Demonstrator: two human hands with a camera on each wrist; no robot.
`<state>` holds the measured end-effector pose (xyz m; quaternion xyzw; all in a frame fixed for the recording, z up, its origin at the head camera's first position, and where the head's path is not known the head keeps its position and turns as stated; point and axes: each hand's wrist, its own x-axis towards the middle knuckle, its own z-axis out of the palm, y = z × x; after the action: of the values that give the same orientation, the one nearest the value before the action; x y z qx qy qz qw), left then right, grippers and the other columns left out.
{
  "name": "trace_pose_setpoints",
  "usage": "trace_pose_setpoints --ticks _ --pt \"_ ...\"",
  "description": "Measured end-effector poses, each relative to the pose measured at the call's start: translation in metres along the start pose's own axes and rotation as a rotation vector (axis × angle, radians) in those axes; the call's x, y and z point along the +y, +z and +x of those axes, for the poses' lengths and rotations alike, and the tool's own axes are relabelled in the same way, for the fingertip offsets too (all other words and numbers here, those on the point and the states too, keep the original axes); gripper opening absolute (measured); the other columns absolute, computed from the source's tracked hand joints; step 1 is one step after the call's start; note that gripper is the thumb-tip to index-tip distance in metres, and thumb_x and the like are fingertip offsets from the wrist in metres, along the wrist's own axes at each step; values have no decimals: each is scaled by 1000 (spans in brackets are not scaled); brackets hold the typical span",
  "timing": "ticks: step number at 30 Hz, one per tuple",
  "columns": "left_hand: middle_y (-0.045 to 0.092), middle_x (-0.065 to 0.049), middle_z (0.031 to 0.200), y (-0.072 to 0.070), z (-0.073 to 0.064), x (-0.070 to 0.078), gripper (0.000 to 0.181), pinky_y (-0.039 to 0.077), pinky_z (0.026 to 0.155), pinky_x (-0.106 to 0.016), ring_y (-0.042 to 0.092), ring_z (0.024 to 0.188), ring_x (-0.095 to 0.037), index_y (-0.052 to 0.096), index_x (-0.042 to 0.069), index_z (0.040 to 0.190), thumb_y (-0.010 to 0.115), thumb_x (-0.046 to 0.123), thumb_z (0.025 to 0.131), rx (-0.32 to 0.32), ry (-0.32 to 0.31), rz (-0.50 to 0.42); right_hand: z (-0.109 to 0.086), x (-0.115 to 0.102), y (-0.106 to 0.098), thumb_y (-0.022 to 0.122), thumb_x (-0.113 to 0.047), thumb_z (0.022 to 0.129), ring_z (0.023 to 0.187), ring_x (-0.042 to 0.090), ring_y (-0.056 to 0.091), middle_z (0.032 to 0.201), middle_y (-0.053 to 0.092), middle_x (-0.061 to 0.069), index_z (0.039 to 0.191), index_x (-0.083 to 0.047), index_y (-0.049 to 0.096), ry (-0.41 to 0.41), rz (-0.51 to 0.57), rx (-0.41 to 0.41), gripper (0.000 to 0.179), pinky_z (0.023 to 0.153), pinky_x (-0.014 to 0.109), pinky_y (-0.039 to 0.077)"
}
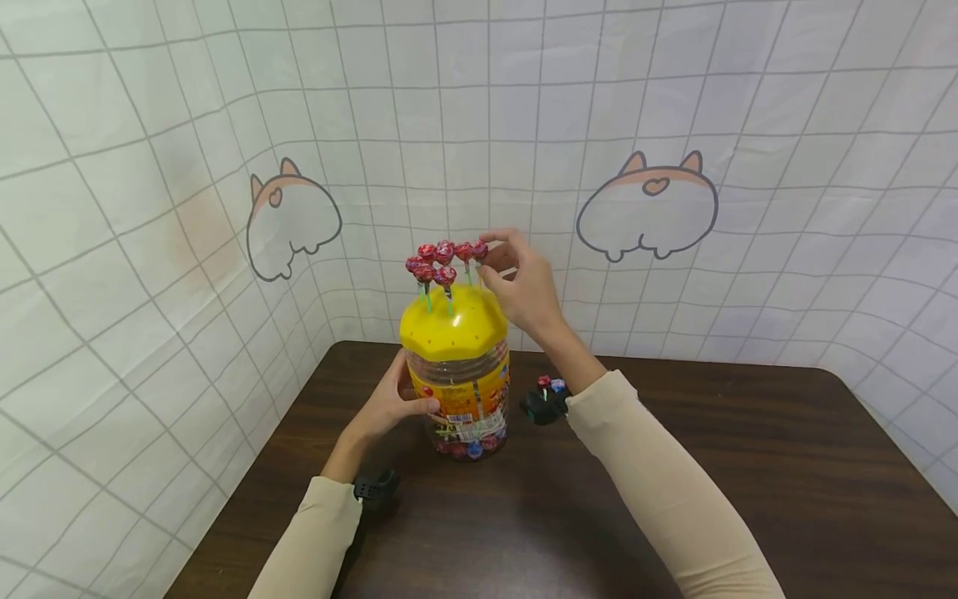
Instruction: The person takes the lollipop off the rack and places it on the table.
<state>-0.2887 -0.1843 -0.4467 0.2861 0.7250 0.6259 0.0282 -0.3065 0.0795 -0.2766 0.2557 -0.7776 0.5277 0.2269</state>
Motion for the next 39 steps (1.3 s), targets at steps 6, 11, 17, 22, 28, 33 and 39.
trace_pose_setpoints --ticks 6,11,17,22,28,33,39 --pt "46 -9 149 0 1 0 93 53 106 -53 55 131 -31 22 30 159 82 27 88 -8 2 -13 4 -8 -16 67 -5 96 80 17 65 100 69 17 136 -8 58 -52 72 51 41 72 16 55" --pt "45 -8 150 0 2 -1 93 52 108 -52 54 133 -31 21 31 160 81 22 89 -21 4 -35 -3 -8 -38 66 -3 96 75 15 64 98 68 11 138 -12 60 -41 76 46 43 68 18 55" --pt "44 -9 150 0 2 -1 93 51 108 -54 52 134 -35 23 30 159 82 25 88 -20 5 -47 -19 6 -59 67 -4 97 72 14 64 98 68 7 137 -10 60 13 38 3 42 67 21 56" --pt "44 -9 150 -1 2 -2 93 52 107 -52 52 135 -37 22 30 159 82 24 88 -28 7 -55 -34 19 -69 68 -3 96 73 12 67 98 68 7 136 -6 60 52 31 -18 41 67 19 57" --pt "45 -8 150 -1 2 -2 94 52 107 -52 53 134 -34 21 32 159 82 25 88 -28 6 -55 -52 38 -76 68 -2 95 73 10 70 99 70 10 136 -3 58 95 51 -56 42 64 22 57" --pt "44 -8 151 0 2 -1 95 52 107 -54 53 135 -33 21 33 159 83 28 88 -24 4 -48 -72 57 -75 68 -2 96 74 8 71 103 68 17 137 -1 56 151 59 -92 43 63 23 58" --pt "44 -7 151 0 1 -1 94 51 109 -54 52 135 -33 21 33 159 82 25 88 -18 -5 -51 -95 79 -71 68 -1 95 82 11 74 103 67 10 136 -5 57 247 102 -122 43 67 30 63"
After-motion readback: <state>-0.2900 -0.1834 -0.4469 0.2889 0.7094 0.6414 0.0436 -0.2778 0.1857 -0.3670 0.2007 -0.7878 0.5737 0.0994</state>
